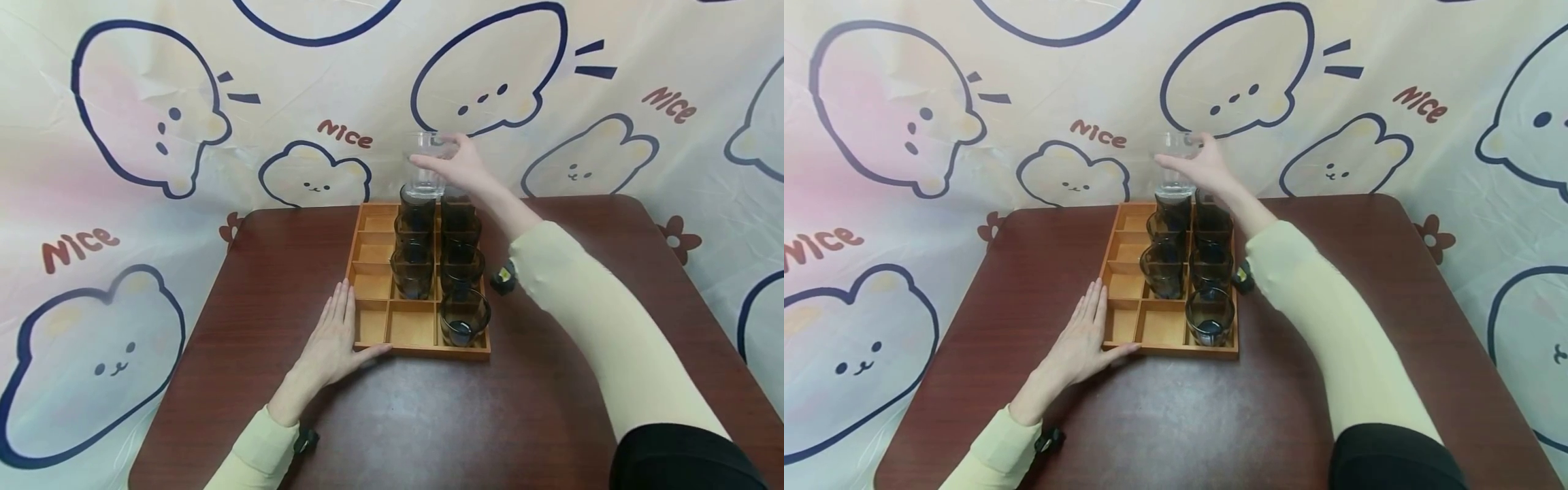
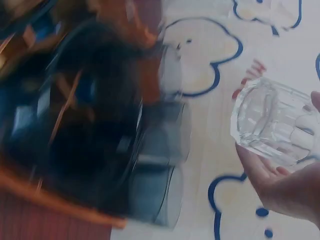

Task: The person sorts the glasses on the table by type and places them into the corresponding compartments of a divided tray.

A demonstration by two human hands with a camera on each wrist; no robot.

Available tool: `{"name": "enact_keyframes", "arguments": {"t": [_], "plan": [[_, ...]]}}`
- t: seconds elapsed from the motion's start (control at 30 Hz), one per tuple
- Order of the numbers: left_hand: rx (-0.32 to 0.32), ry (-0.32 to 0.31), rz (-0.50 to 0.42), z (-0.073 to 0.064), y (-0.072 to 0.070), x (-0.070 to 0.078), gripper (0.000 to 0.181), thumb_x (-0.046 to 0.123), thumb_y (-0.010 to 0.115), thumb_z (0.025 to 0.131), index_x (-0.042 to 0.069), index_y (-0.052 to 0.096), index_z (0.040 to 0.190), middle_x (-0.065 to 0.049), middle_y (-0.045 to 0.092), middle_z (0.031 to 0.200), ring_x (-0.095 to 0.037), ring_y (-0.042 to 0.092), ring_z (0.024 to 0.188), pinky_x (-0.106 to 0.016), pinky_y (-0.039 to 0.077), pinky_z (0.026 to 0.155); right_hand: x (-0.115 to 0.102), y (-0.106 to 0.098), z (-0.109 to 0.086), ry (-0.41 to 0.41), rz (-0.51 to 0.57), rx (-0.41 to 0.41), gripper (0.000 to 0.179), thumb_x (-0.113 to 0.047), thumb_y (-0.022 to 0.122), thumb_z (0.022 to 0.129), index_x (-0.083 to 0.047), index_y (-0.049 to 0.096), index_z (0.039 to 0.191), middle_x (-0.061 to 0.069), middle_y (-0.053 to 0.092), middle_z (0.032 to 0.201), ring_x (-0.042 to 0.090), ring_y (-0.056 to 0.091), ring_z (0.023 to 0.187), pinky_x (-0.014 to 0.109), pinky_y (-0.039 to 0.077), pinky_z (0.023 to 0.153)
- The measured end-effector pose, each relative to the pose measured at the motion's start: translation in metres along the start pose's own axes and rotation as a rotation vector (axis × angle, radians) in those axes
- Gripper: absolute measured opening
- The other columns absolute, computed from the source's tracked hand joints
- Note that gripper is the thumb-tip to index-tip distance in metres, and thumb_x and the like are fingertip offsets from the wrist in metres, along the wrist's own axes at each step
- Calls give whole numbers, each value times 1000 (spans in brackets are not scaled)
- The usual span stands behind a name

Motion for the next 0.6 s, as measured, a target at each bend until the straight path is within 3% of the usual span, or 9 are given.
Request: {"name": "enact_keyframes", "arguments": {"t": [0.17, 0.27, 0.47, 0.6], "plan": [[-18, -16, -12, -1, 0, -2, 137, 85, 67, 90, -7, 7, 173, -27, 0, 184, -40, 4, 174, -56, 18, 141, -11, 32, 6, 67, 39, -11, 97, -50, 80, 98, -18, 27, 172, 14, 28, 179, 30, 46, 155, 47, 47, 128], [-26, -23, -18, -2, 1, -3, 137, 85, 66, 90, -7, 8, 173, -27, 1, 184, -40, 4, 174, -56, 19, 141, -10, 48, 10, 86, 82, -30, 99, -47, 81, 98, -18, 24, 173, 14, 29, 179, 32, 48, 155, 47, 51, 126], [-10, -18, -13, -2, -1, -4, 137, 85, 66, 90, -6, 8, 173, -27, 3, 184, -40, 6, 174, -56, 20, 141, -6, 74, 24, 79, 131, 3, 95, -39, 85, 96, -13, 27, 167, 17, 35, 173, 31, 48, 155, 46, 47, 129], [-9, -13, -15, -1, -2, -2, 138, 86, 66, 89, -6, 8, 173, -26, 2, 185, -40, 5, 174, -55, 18, 141, -2, 90, 30, 28, 136, 60, 95, -33, 89, 93, -8, 27, 161, 21, 38, 169, 32, 48, 152, 47, 43, 131]]}}
Point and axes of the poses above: each hand's wrist, its own z-axis towards the middle knuckle, its own y-axis out of the palm, x = y × z, the point moved 6 cm from there along z, towards the middle knuckle
